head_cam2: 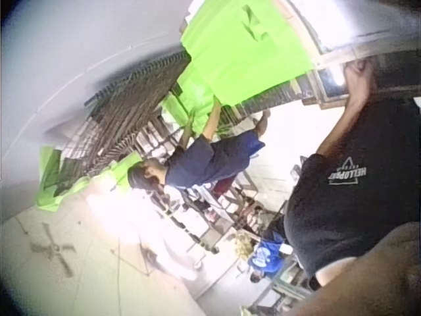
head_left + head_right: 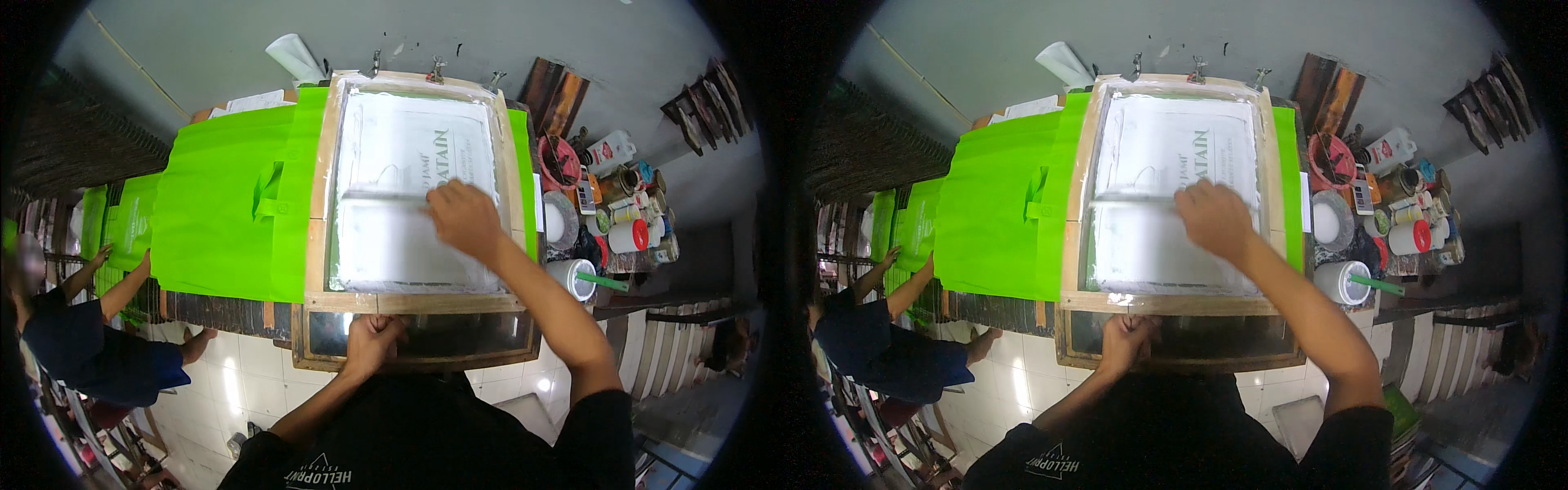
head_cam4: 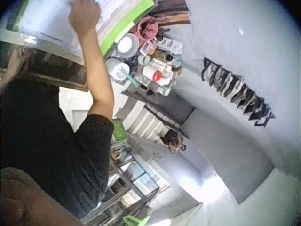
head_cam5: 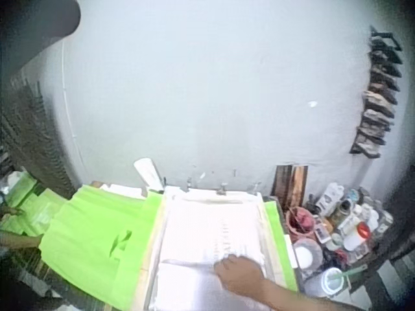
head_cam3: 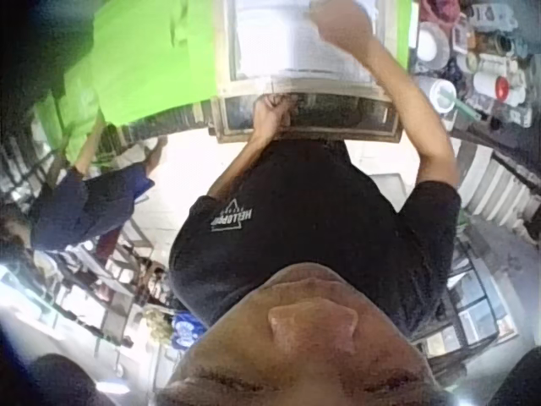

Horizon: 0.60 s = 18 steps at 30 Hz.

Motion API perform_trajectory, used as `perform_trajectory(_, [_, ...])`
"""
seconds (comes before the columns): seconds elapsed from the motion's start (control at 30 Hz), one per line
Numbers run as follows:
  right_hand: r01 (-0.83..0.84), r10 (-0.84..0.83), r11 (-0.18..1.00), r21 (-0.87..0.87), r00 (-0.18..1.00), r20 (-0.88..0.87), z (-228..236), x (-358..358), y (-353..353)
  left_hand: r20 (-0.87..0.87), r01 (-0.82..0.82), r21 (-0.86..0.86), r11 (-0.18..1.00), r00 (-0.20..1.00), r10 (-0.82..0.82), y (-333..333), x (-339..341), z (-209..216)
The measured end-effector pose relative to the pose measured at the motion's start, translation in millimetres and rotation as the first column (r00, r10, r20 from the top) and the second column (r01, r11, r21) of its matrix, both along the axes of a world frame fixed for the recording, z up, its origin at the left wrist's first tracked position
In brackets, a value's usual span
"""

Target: The person is screen printing onto green bags by placing them on a platen, lowering a screen frame, and using a squeegee to spread white ink across the stencil.

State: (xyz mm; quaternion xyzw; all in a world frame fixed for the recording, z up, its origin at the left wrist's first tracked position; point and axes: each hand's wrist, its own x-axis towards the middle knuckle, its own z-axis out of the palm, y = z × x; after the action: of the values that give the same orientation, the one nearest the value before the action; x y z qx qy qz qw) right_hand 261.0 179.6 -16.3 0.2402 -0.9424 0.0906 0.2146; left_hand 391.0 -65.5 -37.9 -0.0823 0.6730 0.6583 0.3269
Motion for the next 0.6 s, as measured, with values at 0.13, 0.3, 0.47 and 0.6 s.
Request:
perform_trajectory(0.13, [0.073,-0.077,0.997,0.035,0.992,0.102,-1.1,-87.9,36.6,0.056,0.065,0.014,0.998,0.996,-0.066,-2.9,-5.9,-0.5])
perform_trajectory(0.3, [0.228,-0.222,0.973,0.048,0.844,0.489,44.9,-181.7,69.8,0.265,-0.098,0.354,0.93,0.964,0.001,-11.4,-8.8,-4.0])
perform_trajectory(0.47, [0.262,-0.219,0.965,-0.011,0.828,0.516,57.9,-208.2,74.2,0.407,-0.117,0.576,0.809,0.899,-0.16,-25.8,-10.8,2.4])
perform_trajectory(0.6, [0.405,-0.443,0.89,0.21,0.877,0.186,25.8,-207.2,74.9,0.057,0.239,0.462,0.854,0.953,-0.298,-15.1,-66.6,34.5])
